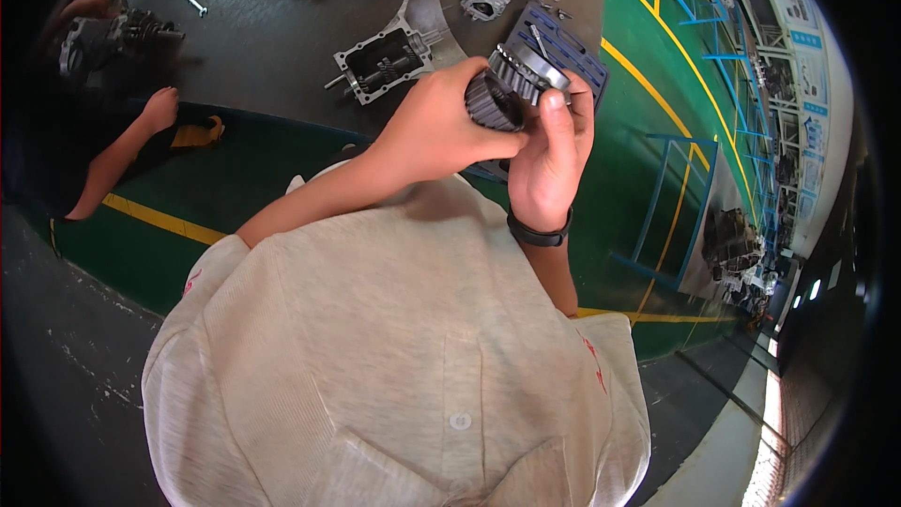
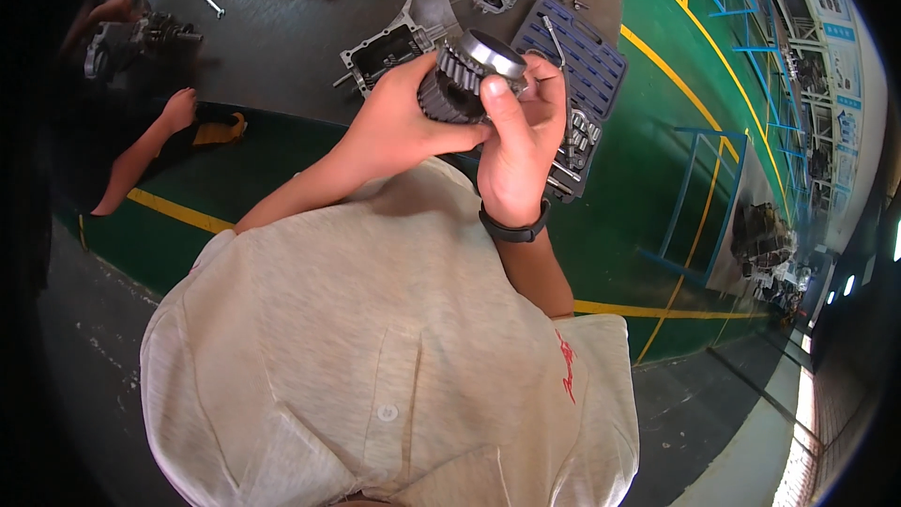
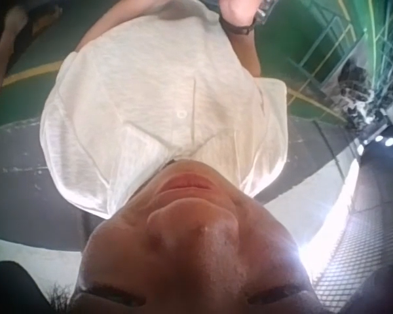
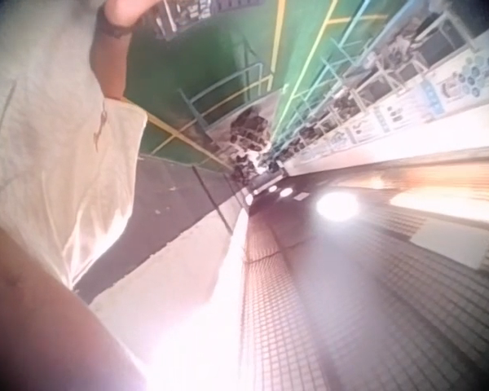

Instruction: The recorder is disassembling a gearbox, removing internal gears and shafts from the housing.

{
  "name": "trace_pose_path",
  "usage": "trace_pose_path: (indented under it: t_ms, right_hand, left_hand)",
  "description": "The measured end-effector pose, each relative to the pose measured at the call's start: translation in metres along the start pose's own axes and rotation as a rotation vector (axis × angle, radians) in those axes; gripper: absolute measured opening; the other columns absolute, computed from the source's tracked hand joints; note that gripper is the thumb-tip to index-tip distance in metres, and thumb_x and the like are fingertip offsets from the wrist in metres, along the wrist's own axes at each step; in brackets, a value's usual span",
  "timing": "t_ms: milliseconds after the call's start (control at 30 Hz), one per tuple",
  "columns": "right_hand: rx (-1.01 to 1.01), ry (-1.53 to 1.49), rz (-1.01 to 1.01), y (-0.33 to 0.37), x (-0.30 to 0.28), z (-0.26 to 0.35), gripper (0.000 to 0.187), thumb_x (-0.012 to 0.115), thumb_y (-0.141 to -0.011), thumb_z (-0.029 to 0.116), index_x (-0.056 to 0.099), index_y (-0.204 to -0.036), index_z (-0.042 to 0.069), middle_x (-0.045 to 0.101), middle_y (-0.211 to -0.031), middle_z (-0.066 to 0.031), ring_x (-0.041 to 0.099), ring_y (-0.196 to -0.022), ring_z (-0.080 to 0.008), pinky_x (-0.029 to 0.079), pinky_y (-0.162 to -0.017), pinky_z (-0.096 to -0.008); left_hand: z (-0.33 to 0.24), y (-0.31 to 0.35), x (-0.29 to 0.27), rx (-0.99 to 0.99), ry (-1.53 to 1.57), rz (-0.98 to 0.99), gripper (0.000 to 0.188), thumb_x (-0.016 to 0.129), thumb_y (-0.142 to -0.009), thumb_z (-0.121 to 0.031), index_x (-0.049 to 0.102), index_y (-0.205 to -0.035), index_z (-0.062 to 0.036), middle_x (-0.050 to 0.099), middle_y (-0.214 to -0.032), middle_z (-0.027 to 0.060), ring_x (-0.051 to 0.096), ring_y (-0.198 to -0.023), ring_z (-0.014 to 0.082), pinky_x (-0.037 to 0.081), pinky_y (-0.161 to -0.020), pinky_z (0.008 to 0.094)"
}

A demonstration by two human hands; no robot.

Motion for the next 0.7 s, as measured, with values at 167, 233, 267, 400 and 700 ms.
trace_pose_path:
  t_ms: [167,233,267,400,700]
  right_hand:
    - [-0.119,0.170,0.071,0.005,0.011,0.003,0.032,0.070,-0.089,0.002,0.051,-0.115,0.003,0.052,-0.097,-0.0009,0.054,-0.089,-0.0101,0.045,-0.082,-0.0261]
    - [-0.099,0.200,0.105,0.005,0.016,0.003,0.033,0.071,-0.088,0.000,0.050,-0.113,0.004,0.048,-0.096,0.0004,0.052,-0.087,-0.0094,0.043,-0.080,-0.0255]
    - [-0.083,0.208,0.129,0.006,0.020,0.002,0.033,0.071,-0.088,0.000,0.050,-0.113,0.005,0.049,-0.096,0.0003,0.052,-0.088,-0.0094,0.043,-0.080,-0.0256]
    - [-0.065,0.244,0.162,0.007,0.024,-0.006,0.034,0.071,-0.087,0.000,0.050,-0.113,0.005,0.048,-0.097,-0.0001,0.051,-0.089,-0.0095,0.042,-0.080,-0.0259]
    - [-0.211,0.109,-0.064,-0.026,-0.052,0.019,0.036,0.075,-0.086,0.008,0.054,-0.116,0.003,0.058,-0.109,-0.0073,0.054,-0.094,-0.0116,0.047,-0.082,-0.0277]
  left_hand:
    - [-0.001,-0.003,-0.011,0.012,-0.007,-0.082,0.057,0.085,-0.069,-0.022,0.063,-0.117,0.0010,0.070,-0.103,0.0108,0.065,-0.092,0.0170,0.052,-0.085,0.0329]
    - [0.003,-0.002,-0.013,0.023,-0.022,-0.074,0.058,0.086,-0.069,-0.023,0.063,-0.117,0.0010,0.070,-0.104,0.0114,0.066,-0.093,0.0175,0.052,-0.085,0.0328]
    - [0.003,0.001,-0.016,0.023,-0.022,-0.088,0.058,0.086,-0.069,-0.023,0.063,-0.117,0.0010,0.070,-0.104,0.0114,0.066,-0.093,0.0175,0.052,-0.085,0.0328]
    - [0.003,0.010,-0.022,0.011,-0.050,-0.118,0.060,0.087,-0.069,-0.025,0.062,-0.117,0.0011,0.070,-0.105,0.0120,0.066,-0.095,0.0181,0.052,-0.086,0.0332]
    - [0.012,0.018,-0.010,-0.017,-0.085,-0.085,0.054,0.087,-0.067,-0.018,0.060,-0.111,-0.0028,0.067,-0.097,0.0073,0.062,-0.089,0.0151,0.051,-0.086,0.0305]
Point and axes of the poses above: each hand's wrist, its own y-axis away from the middle knuckle, its own x-axis out of the palm, z = x × y, the point moved 8 cm from there along -y, towards the middle knuckle
